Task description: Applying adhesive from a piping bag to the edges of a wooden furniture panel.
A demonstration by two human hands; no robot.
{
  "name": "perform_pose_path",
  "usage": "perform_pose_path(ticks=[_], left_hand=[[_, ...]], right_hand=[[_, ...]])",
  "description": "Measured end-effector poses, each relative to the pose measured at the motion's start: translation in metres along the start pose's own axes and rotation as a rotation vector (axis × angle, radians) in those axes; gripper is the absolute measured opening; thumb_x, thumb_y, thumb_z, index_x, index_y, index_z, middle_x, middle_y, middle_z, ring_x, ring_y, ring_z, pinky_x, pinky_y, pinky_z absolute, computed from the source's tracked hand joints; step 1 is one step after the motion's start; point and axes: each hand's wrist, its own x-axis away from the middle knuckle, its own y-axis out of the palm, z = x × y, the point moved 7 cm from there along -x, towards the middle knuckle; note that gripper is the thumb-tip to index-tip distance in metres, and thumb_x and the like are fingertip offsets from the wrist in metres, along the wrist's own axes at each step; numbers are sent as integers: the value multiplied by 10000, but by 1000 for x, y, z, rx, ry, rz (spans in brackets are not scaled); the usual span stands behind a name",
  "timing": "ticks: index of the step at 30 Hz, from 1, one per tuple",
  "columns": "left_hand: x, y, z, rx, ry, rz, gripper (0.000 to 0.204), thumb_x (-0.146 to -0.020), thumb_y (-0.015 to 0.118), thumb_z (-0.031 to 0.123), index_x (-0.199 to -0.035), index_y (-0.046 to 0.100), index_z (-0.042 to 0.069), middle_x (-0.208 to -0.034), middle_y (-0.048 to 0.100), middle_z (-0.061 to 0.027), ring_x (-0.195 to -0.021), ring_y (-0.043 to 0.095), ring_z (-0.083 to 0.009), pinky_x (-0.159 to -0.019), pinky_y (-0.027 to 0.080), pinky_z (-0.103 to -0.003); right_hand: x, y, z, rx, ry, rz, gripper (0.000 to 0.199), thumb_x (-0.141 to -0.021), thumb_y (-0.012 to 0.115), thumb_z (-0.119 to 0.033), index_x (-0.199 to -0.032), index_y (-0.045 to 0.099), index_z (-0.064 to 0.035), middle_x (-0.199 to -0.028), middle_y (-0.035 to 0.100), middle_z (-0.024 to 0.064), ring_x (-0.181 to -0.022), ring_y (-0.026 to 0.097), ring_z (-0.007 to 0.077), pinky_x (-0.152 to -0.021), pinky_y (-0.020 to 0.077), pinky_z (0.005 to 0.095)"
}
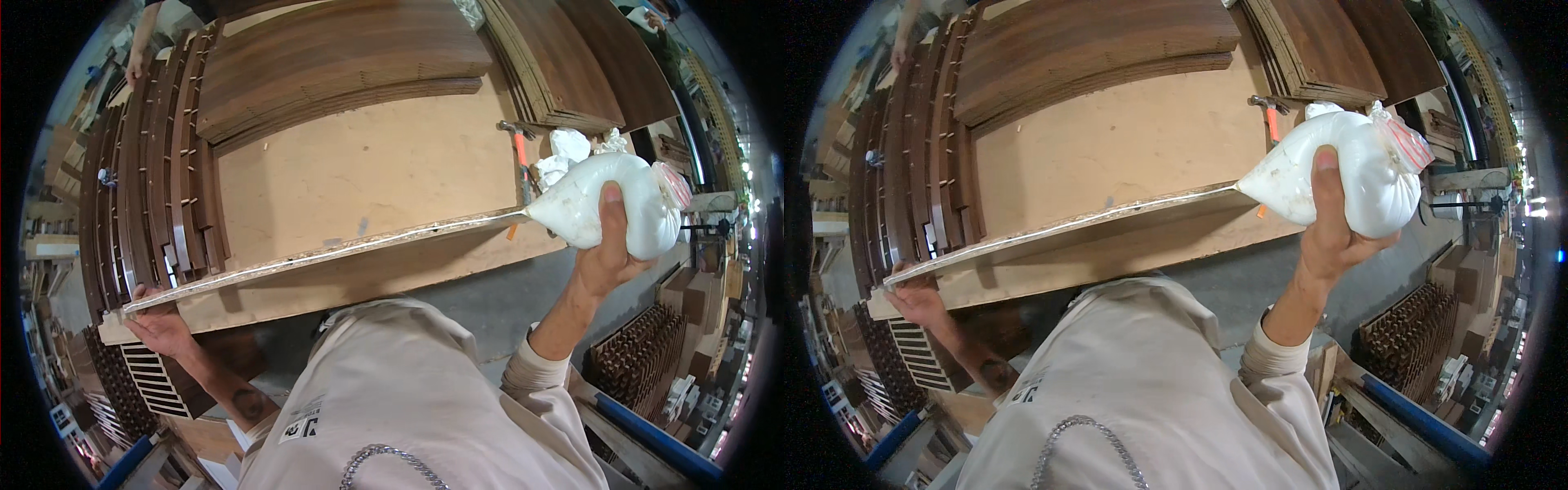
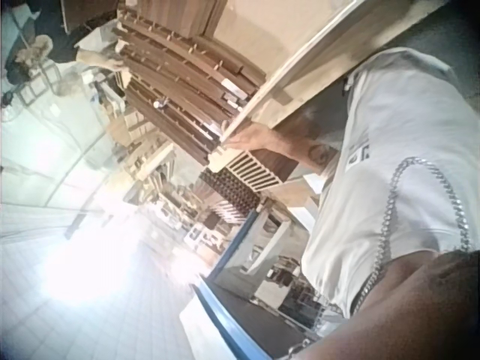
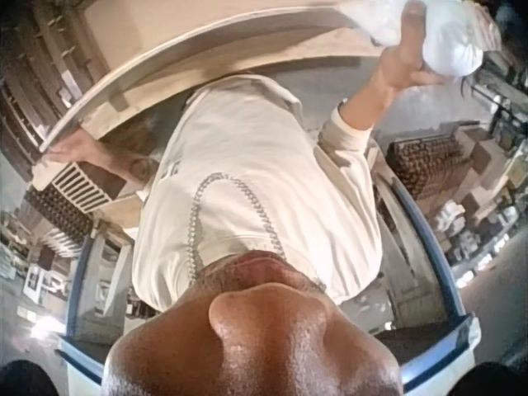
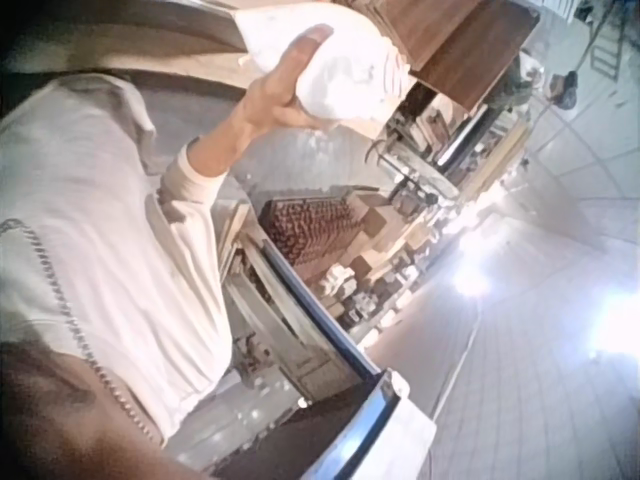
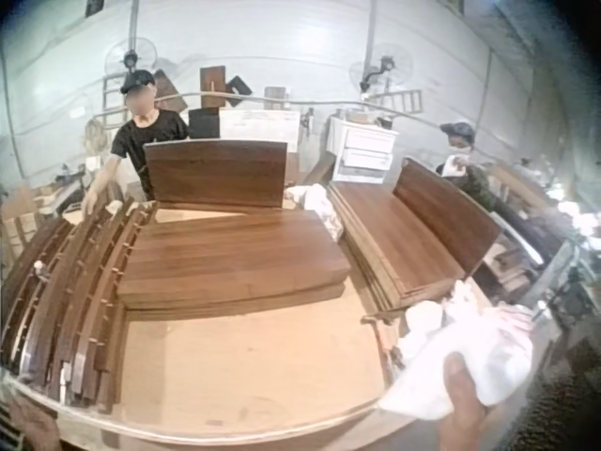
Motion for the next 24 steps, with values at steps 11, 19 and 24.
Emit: perform_pose_path(ticks=[11, 19, 24], left_hand=[[1, -16, 3, -105, 22, 61, 695, -1014, 350, 559, -1316, 453, -58, -1048, 586, -145, -1013, 560, -260, -966, 448, -431], [1, -15, 4, -89, 72, 154, 707, -1000, 412, 555, -1305, 429, -83, -1010, 538, -109, -955, 509, -209, -966, 414, -393], [0, -18, 4, -96, 60, 143, 700, -1000, 413, 550, -1306, 436, -79, -1012, 566, -122, -991, 524, -227, -1003, 409, -418]], right_hand=[[-14, -13, -1, -23, -61, 56, 384, -742, 790, -32, -1082, 666, 94, -1002, 692, 131, -871, 663, 193, -805, 536, 321], [-26, -30, -1, 113, -130, 77, 365, -764, 776, -55, -1081, 670, 92, -1000, 695, 133, -850, 665, 191, -763, 547, 326], [-33, -37, 2, 124, -137, 86, 344, -775, 765, -59, -1070, 676, 94, -989, 697, 135, -837, 666, 188, -735, 552, 327]])
